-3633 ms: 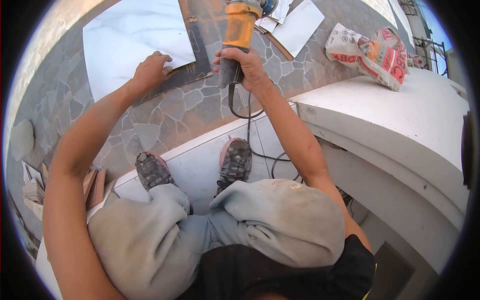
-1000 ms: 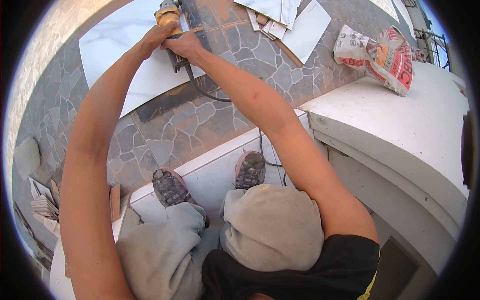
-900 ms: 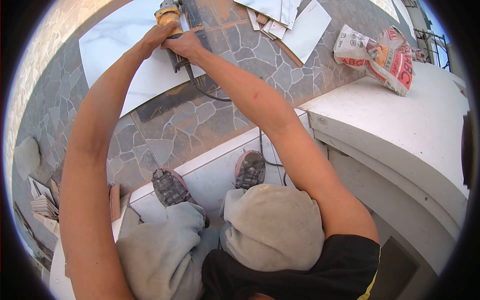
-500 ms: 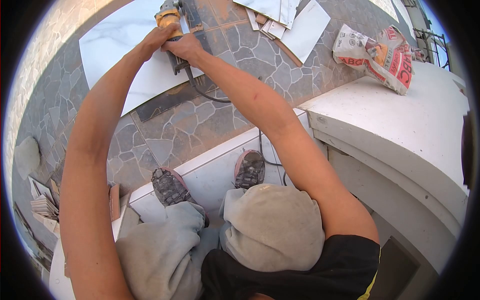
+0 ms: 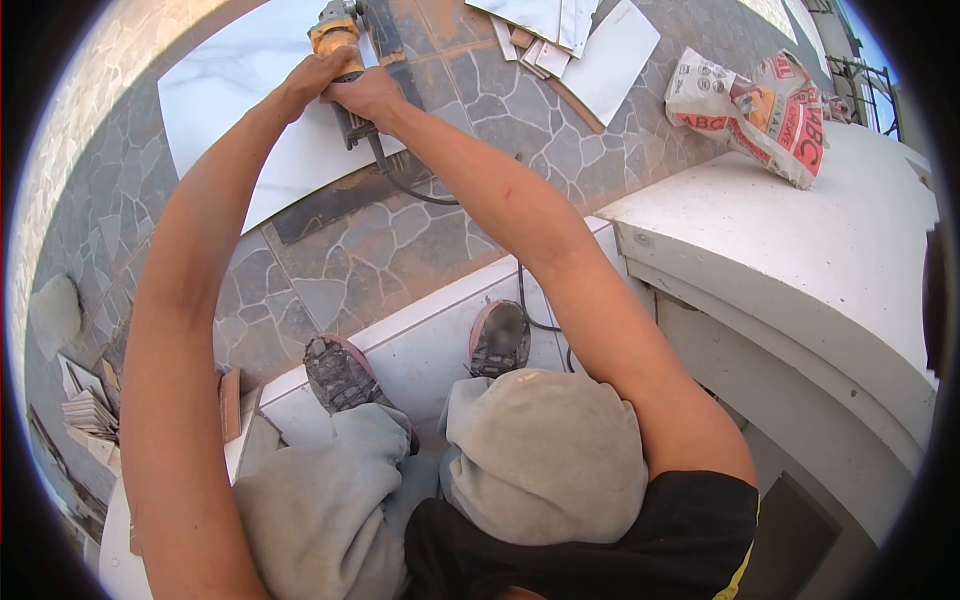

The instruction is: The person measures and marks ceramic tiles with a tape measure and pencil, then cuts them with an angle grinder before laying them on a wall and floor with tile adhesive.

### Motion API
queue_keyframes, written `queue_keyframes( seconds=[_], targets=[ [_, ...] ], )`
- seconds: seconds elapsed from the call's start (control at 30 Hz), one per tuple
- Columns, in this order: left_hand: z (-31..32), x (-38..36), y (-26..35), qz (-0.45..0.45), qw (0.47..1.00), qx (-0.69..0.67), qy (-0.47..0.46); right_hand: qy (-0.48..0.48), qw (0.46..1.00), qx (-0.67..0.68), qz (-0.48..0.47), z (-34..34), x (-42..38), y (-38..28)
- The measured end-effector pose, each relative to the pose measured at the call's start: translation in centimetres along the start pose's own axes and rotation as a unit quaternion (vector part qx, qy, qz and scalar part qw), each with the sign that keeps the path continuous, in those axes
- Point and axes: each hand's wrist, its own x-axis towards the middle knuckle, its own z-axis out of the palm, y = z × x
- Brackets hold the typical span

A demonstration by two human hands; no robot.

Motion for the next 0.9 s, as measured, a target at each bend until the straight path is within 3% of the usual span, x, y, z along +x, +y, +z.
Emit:
queue_keyframes(
  seconds=[0.3,0.63,0.7,0.9],
  targets=[
    [0.2,-0.5,-0.4,0.054,0.998,0.029,-0.003,-0.014,1.000,0.001,0.018,-0.2,-0.6,0.0],
    [0.6,-0.8,0.1,0.008,1.000,-0.002,-0.004,0.019,1.000,0.007,0.000,-0.1,-0.9,0.5],
    [0.6,-0.8,0.0,0.000,1.000,0.006,-0.004,-0.025,0.999,0.009,0.030,-0.5,-1.3,0.2],
    [0.9,-1.2,-0.1,0.017,1.000,0.001,0.004,-0.020,1.000,0.007,0.013,-0.3,-1.2,0.6]
  ],
)
